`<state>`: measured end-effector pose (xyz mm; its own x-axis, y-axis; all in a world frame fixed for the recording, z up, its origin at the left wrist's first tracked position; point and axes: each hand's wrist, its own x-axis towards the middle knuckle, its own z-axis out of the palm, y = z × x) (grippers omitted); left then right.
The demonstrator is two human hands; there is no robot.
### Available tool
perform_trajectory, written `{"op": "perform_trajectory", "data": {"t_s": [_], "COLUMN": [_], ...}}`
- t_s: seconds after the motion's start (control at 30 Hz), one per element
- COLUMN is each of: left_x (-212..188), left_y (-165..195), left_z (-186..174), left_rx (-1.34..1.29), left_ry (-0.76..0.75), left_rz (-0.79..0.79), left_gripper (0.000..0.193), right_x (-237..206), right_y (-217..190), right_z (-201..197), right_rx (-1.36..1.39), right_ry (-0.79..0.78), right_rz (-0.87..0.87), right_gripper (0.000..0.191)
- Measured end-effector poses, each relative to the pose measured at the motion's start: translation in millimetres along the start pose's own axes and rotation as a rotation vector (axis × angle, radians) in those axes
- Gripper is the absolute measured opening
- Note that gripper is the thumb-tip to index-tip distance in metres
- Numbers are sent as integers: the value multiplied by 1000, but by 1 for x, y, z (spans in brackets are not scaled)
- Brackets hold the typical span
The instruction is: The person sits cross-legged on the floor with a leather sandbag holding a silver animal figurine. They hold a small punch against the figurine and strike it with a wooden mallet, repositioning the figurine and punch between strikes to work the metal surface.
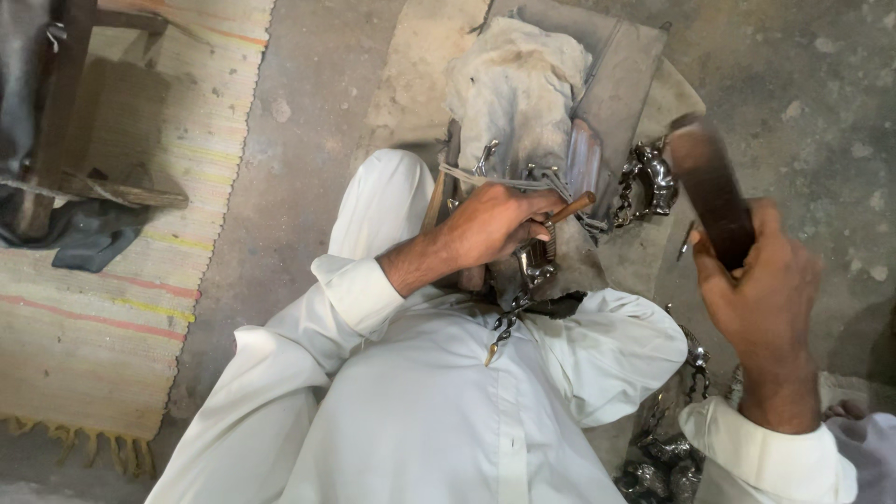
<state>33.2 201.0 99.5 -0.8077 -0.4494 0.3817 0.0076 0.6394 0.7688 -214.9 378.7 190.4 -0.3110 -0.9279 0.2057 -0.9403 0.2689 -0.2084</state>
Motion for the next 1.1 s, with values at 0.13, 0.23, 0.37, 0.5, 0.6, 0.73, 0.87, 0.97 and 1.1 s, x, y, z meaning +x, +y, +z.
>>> {"op": "perform_trajectory", "data": {"t_s": [0.13, 0.23, 0.37, 0.5, 0.6, 0.73, 0.87, 0.97, 1.1], "left_x": [-3, -3, -2, -2, -1, 6, 14, 15, 9], "left_y": [-1, 0, 3, 6, 6, 6, 9, 12, 4], "left_z": [-1, -2, -5, -4, -8, -13, -11, -4, 1], "left_rx": [57, 38, 35, 29, -12, -172, -92, -2, 40], "left_ry": [10, 25, 34, 47, 114, 91, -142, -228, -230], "left_rz": [-23, -54, -50, -56, -15, -39, 120, 165, 227], "left_gripper": [30, 34, 32, 32, 29, 34, 34, 38, 34], "right_x": [8, 14, 15, 10, 6, -6, -34, -61, -87], "right_y": [3, 2, -6, -14, -12, -3, 8, 17, 22], "right_z": [0, -2, -7, -13, -16, -9, 20, 42, 62], "right_rx": [-23, 6, -144, -24, -119, 175, 504, 598, 559], "right_ry": [41, -21, -30, -36, -189, -292, -241, -80, 242], "right_rz": [-168, -120, -188, -14, -85, 108, 254, 193, 131], "right_gripper": [27, 33, 38, 31, 36, 36, 36, 41, 36]}}
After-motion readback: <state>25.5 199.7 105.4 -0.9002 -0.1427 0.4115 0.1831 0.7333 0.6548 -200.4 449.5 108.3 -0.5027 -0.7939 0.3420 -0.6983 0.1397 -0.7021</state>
